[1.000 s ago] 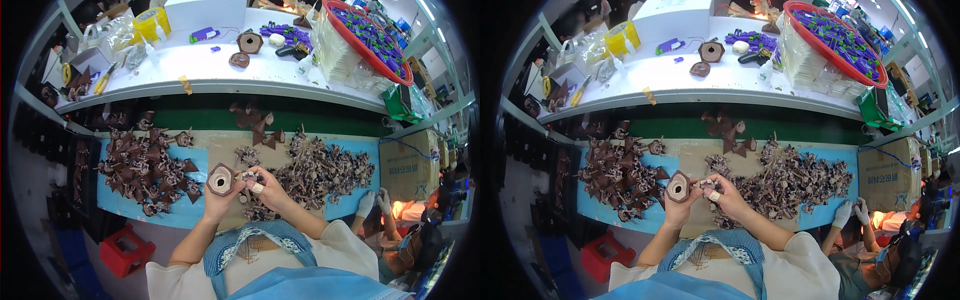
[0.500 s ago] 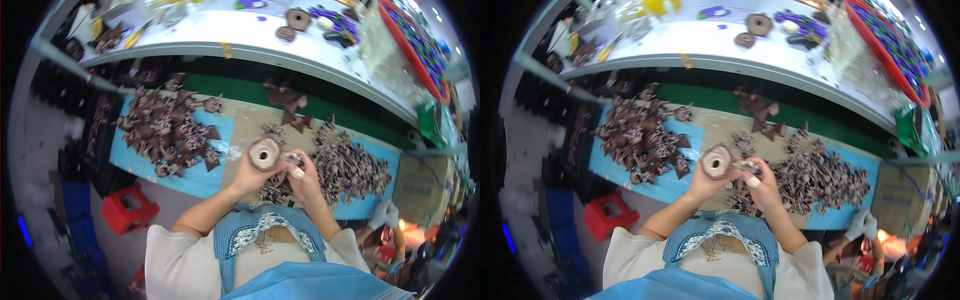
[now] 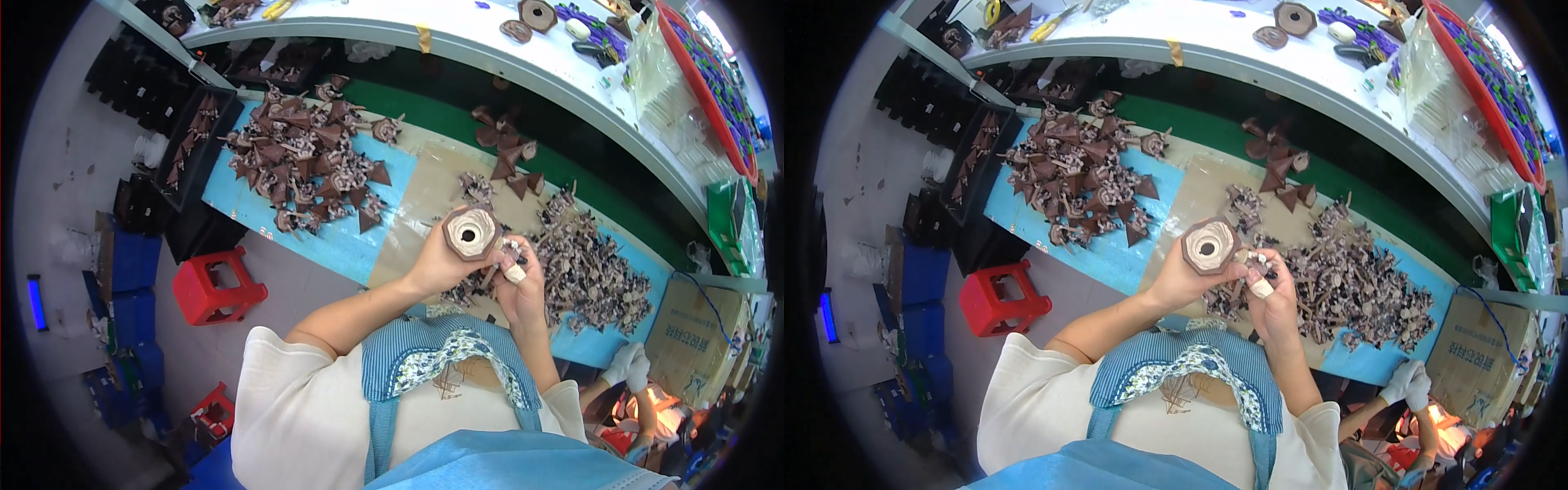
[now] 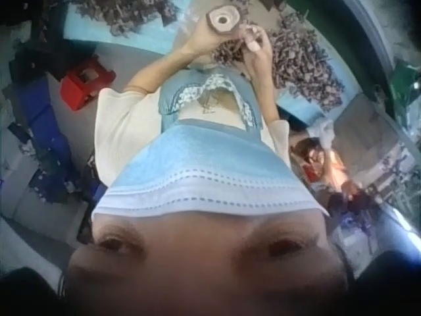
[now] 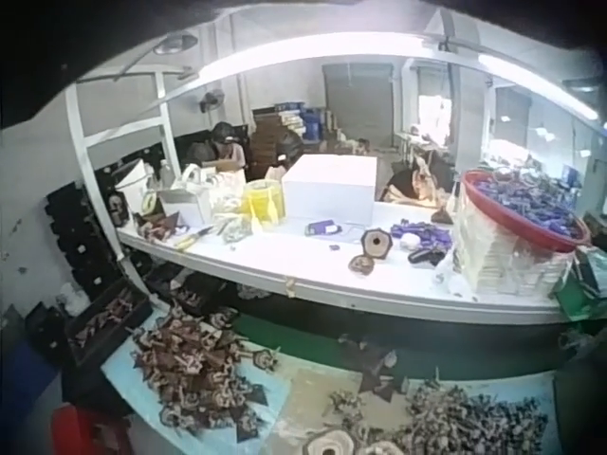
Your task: The person applies glue from a glue bottle to small plastic components, then assembles them into a finished assembly by hand.
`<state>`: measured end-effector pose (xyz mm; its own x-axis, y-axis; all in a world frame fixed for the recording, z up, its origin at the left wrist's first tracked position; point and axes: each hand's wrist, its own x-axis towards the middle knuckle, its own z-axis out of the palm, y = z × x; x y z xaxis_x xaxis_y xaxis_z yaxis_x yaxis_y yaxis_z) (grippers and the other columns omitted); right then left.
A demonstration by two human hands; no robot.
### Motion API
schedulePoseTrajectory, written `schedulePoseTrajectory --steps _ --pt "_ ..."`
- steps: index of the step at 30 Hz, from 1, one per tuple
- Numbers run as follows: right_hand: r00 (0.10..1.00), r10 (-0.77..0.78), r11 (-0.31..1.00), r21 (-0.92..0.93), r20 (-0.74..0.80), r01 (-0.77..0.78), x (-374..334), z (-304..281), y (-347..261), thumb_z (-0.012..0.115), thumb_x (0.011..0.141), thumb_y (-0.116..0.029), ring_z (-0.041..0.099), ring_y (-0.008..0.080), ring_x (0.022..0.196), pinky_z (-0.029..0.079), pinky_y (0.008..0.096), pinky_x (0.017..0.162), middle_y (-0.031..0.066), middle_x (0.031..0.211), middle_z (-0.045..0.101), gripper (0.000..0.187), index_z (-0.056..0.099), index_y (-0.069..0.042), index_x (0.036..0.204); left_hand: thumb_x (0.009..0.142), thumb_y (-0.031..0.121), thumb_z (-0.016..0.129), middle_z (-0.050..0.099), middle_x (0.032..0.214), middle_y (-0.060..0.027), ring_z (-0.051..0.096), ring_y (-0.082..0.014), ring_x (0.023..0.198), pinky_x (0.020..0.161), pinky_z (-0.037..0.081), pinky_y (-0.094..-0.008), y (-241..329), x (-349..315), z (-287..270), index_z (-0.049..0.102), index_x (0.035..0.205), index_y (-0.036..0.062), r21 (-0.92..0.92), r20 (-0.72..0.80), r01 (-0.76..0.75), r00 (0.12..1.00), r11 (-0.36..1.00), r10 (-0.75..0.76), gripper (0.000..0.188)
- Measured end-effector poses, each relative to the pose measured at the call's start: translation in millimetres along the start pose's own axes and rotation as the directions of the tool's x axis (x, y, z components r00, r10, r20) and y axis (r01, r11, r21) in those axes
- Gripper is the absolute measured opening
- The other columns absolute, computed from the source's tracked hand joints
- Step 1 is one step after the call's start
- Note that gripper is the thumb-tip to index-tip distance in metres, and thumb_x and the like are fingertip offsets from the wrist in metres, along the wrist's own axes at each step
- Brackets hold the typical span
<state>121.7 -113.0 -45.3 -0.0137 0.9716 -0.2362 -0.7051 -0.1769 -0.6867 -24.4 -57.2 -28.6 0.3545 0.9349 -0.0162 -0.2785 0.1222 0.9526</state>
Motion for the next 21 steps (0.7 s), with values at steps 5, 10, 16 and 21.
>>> schedulePoseTrajectory --steps 5,10,16,21 --pt "1.0 -0.028 1.0 -0.003 -0.007 0.028 -6.7 -3.9 1.8 0.06 0.084 -0.007 0.055 0.0178 0.091 0.048 0.032 0.078 0.0082 0.1 0.055 0.033 0.045 -0.002 0.113 0.069 0.006 0.08 0.063 0.099 -0.0032 0.059 -0.0109 0.093 0.082 0.049 -0.0261 -3.9 -6.7 0.7 0.053 0.107 0.0017 -0.014 0.023 0.051 0.998 0.999 -0.051 0.047" --pt "0.999 0.008 1.0 0.015 -0.039 -0.007 -21.4 -2.4 -0.5 0.059 0.083 -0.004 0.054 0.0153 0.092 0.045 0.0297 0.082 0.0061 0.101 0.054 0.035 0.046 -0.003 0.115 0.07 0.006 0.08 0.062 0.098 -0.0028 0.059 -0.0103 0.091 0.08 0.049 -0.0252 -6.7 -18.4 8.0 0.053 0.107 0.0022 -0.058 0.028 0.057 0.998 0.997 -0.055 0.047" --pt "1.0 -0.02 0.999 0.032 0.005 0.02 -31.7 -13.0 1.6 0.059 0.085 -0.005 0.055 0.0146 0.092 0.045 0.032 0.084 0.0052 0.099 0.055 0.03 0.047 -0.005 0.114 0.07 0.007 0.08 0.062 0.097 -0.0028 0.058 -0.0102 0.091 0.082 0.048 -0.0255 -10.5 -25.9 16.0 0.052 0.109 0.0019 -0.038 0.013 0.056 0.998 0.998 -0.055 0.048" --pt "0.998 -0.069 0.997 0.03 0.005 0.068 -30.1 -5.8 -3.6 0.058 0.086 -0.005 0.054 0.0152 0.094 0.043 0.0299 0.085 0.0057 0.101 0.053 0.03 0.048 -0.005 0.114 0.068 0.008 0.082 0.063 0.098 -0.0032 0.059 -0.0104 0.09 0.082 0.048 -0.0256 -6.7 -25.5 21.1 0.052 0.108 -0.0002 -0.036 -0.016 0.058 0.998 0.998 -0.059 0.051"
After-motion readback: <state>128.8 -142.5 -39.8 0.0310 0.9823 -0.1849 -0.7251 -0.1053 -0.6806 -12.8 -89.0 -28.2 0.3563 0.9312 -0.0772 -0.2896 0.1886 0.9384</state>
